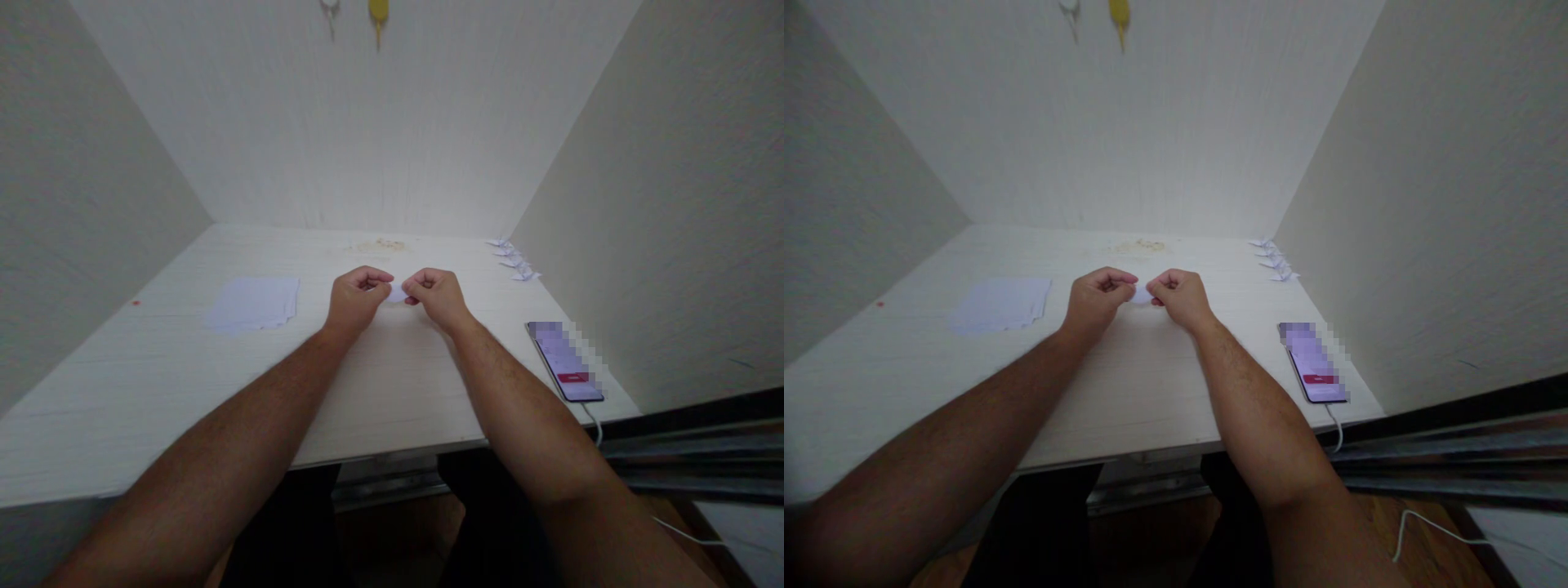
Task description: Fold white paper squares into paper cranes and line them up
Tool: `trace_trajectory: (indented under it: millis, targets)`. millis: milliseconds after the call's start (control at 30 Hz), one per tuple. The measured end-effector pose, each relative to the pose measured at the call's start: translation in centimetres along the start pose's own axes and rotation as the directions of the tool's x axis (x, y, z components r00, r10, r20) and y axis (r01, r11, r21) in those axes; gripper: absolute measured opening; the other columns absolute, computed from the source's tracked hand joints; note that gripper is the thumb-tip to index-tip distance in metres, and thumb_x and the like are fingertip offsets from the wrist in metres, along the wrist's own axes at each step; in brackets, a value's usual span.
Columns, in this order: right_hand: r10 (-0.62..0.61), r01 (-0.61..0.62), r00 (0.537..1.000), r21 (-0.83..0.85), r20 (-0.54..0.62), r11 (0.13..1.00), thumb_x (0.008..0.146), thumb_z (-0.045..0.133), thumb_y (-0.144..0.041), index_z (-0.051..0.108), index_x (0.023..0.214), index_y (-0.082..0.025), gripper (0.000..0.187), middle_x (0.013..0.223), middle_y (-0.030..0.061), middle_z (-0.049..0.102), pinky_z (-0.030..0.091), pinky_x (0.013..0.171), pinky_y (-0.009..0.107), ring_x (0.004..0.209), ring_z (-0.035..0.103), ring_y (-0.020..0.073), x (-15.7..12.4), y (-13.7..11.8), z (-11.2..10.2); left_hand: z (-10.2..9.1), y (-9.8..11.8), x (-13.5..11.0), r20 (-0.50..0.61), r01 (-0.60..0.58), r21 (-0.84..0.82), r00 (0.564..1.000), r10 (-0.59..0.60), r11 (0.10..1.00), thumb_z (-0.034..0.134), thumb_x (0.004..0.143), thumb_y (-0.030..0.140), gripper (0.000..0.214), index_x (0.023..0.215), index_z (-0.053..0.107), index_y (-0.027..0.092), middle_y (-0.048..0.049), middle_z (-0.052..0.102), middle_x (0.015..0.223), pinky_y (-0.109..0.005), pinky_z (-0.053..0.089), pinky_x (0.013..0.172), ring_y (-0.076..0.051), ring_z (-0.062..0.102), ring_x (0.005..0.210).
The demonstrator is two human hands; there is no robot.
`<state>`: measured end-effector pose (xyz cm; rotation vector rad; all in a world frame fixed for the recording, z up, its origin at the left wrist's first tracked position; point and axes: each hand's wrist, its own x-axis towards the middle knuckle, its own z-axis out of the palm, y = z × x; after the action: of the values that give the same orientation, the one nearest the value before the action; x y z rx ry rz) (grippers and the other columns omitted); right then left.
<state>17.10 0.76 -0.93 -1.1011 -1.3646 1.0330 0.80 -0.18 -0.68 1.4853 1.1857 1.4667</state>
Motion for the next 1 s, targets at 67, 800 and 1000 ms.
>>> trace_trajectory:
  millis: [67, 800, 1000]
  targets:
    - [-0.014, 0.014, 1.0, -0.049, 0.006, 0.999, 0.067, 0.076, -0.036, 0.065, 0.065, -0.018, 0.021, 0.058, 0.0001, 0.065, 0.048, 0.053, 0.026, 0.053, 0.06, 0.0122, 0.0, -0.1, 0.0, -0.1, 0.0, 0.0, 0.043, -0.013, 0.05, 0.999, 0.011, 0.999, 0.073, 0.067, 0.021, 0.012, 0.078, 0.075, 0.017, -0.0002, 0.068, 0.066, -0.025, 0.043, 0.058, -0.011, 0.056, 0.059]
    - [-0.072, 0.069, 0.997, -0.113, -0.026, 0.991, 0.075, 0.066, -0.03, 0.06, 0.07, -0.019, 0.013, 0.061, -0.0005, 0.065, 0.044, 0.053, 0.023, 0.053, 0.057, 0.0104, -0.4, -0.3, 0.8, 0.5, 0.0, 0.0, -0.007, 0.076, -0.072, 0.997, -0.076, 0.994, 0.076, 0.06, 0.021, 0.018, 0.077, 0.072, 0.017, 0.0003, 0.067, 0.068, -0.024, 0.046, 0.059, -0.012, 0.058, 0.061]
    - [-0.169, 0.151, 0.982, -0.18, -0.086, 0.972, 0.073, 0.069, -0.029, 0.064, 0.083, -0.021, 0.014, 0.071, -0.002, 0.066, 0.049, 0.062, 0.025, 0.062, 0.059, 0.0109, -0.3, 0.7, 1.0, 0.4, -0.3, 0.0, 0.037, 0.132, -0.076, 0.991, -0.129, 0.988, 0.078, 0.06, 0.023, 0.015, 0.061, 0.063, 0.018, 0.0025, 0.061, 0.055, -0.022, 0.039, 0.048, -0.009, 0.051, 0.049]
